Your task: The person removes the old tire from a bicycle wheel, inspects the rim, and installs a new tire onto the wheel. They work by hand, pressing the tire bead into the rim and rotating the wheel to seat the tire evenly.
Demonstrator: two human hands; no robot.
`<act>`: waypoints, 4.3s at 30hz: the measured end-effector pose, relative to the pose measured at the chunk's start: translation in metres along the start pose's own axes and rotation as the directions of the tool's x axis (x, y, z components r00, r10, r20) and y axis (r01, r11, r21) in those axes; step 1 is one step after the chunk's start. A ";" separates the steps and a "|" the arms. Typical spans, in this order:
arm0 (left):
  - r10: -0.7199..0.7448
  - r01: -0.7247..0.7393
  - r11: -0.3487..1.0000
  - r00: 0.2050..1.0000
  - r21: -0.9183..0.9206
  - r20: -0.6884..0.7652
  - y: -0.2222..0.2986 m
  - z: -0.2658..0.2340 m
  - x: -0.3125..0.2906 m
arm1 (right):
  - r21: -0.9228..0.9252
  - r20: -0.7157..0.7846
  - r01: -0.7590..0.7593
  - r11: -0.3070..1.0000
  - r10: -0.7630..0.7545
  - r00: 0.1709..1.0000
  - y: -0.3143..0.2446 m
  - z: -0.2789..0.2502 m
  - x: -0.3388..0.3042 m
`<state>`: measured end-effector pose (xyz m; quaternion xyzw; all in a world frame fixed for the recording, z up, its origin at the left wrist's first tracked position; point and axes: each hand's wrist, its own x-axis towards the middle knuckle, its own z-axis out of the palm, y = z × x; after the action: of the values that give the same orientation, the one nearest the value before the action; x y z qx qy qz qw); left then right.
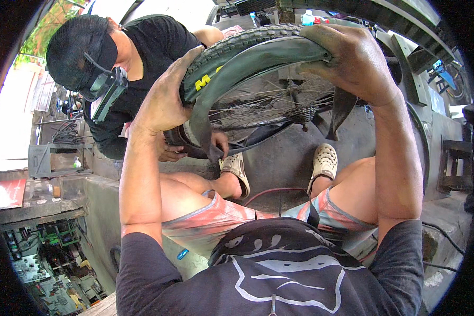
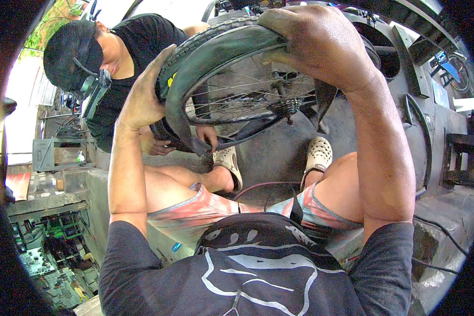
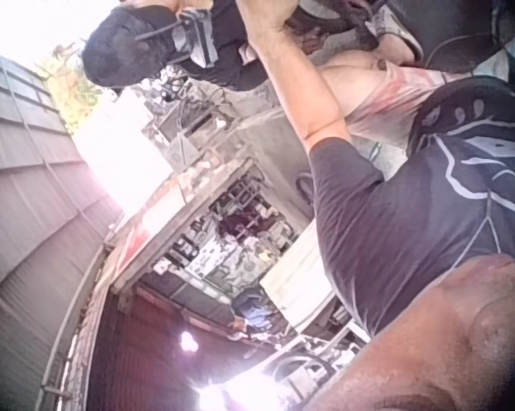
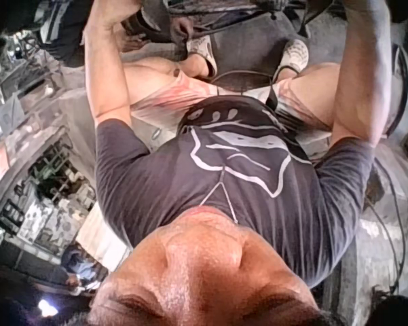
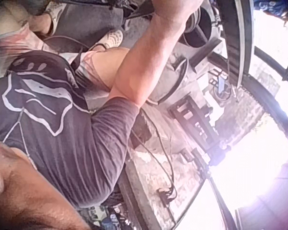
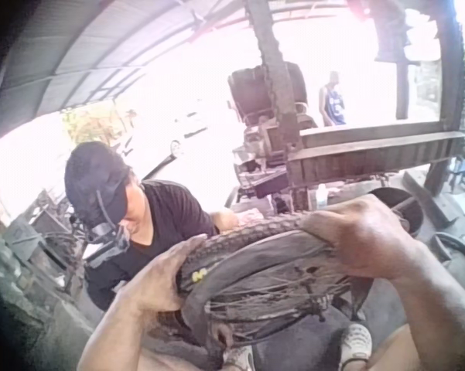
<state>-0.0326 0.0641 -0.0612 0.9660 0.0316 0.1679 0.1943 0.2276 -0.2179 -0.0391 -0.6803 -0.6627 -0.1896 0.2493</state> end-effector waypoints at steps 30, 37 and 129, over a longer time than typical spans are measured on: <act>-0.289 0.315 0.949 0.849 -0.015 -0.443 0.023 0.017 -0.002 | 0.020 -0.011 -0.020 1.000 0.021 1.000 0.003 0.004 -0.006; -0.306 0.287 0.952 0.870 -0.106 -0.387 0.028 0.026 -0.008 | -0.007 0.028 -0.034 0.999 0.034 0.999 0.001 0.000 -0.007; -0.268 0.270 0.956 0.963 -0.110 0.033 0.049 -0.006 -0.001 | 0.072 0.165 -0.175 0.982 0.162 0.973 -0.026 0.032 0.001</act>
<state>-0.0354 0.0209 -0.0377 0.9415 0.1515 0.1330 0.2702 0.1993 -0.1983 -0.0624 -0.7355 -0.6278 -0.0844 0.2403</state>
